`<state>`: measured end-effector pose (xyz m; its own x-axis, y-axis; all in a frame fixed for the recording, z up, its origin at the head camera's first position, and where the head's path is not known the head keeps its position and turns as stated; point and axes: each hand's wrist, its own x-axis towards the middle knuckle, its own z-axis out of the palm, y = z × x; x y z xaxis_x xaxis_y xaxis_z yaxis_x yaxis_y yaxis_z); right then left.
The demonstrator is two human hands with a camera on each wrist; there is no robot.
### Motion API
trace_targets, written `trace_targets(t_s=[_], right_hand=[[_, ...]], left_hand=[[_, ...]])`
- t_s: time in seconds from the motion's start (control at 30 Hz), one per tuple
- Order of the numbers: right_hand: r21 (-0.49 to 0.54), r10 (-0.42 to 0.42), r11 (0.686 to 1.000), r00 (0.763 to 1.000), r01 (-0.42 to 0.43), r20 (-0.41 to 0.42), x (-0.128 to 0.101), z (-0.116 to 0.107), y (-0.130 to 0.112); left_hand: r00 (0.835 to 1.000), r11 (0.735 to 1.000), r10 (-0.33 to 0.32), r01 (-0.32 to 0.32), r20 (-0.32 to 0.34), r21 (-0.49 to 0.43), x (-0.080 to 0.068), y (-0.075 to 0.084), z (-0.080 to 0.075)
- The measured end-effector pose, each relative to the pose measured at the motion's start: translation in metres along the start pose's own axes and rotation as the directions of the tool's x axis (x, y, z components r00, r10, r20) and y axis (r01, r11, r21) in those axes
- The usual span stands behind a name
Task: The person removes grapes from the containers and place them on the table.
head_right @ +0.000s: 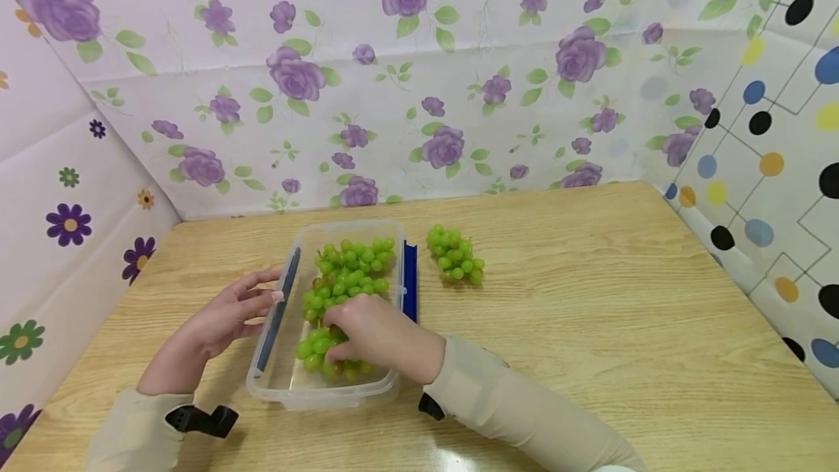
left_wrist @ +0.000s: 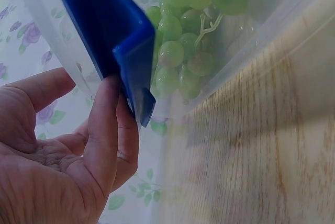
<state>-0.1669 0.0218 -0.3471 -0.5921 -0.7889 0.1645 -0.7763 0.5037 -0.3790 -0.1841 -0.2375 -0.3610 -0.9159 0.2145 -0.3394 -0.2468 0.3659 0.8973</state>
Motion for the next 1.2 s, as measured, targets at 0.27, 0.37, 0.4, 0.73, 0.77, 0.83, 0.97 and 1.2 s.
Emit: trace_targets(t_s=[0.27,0.37,0.4,0.73,0.77,0.83,0.97,1.2], right_hand=[[0.010,-0.008,1.000,0.999,0.008,-0.049,-0.003,-0.001,0.002],[0.013,0.001,1.000,0.997,0.000,-0.073,-0.004,-0.002,0.002],[0.015,0.005,1.000,0.997,-0.004,-0.078,-0.004,-0.003,0.001],[0.008,0.013,1.000,0.993,-0.012,-0.120,-0.008,-0.008,0.000],[0.013,0.014,1.000,0.992,-0.013,-0.123,-0.008,-0.009,0.000],[0.031,0.022,0.999,0.992,-0.018,-0.126,-0.009,-0.011,0.001],[0.063,0.040,0.998,0.990,-0.032,-0.132,-0.009,-0.016,0.001],[0.079,0.069,0.995,0.985,-0.058,-0.156,-0.011,-0.020,0.002]], left_hand=[[1.000,1.000,-0.001,0.001,0.000,0.001,0.000,-0.002,0.000],[1.000,1.000,-0.001,0.001,-0.004,0.003,-0.001,-0.002,0.001],[1.000,1.000,-0.001,0.001,-0.004,0.003,0.000,-0.002,0.001],[1.000,1.000,0.004,-0.004,-0.002,0.000,0.001,-0.003,0.001],[1.000,1.000,0.004,-0.004,-0.003,0.002,0.001,-0.003,0.001],[1.000,1.000,0.006,-0.006,-0.005,0.004,0.000,-0.002,0.001],[1.000,1.000,0.008,-0.008,-0.006,0.002,0.000,-0.002,0.001],[1.000,1.000,0.006,-0.006,-0.010,0.003,0.000,-0.001,0.001]])
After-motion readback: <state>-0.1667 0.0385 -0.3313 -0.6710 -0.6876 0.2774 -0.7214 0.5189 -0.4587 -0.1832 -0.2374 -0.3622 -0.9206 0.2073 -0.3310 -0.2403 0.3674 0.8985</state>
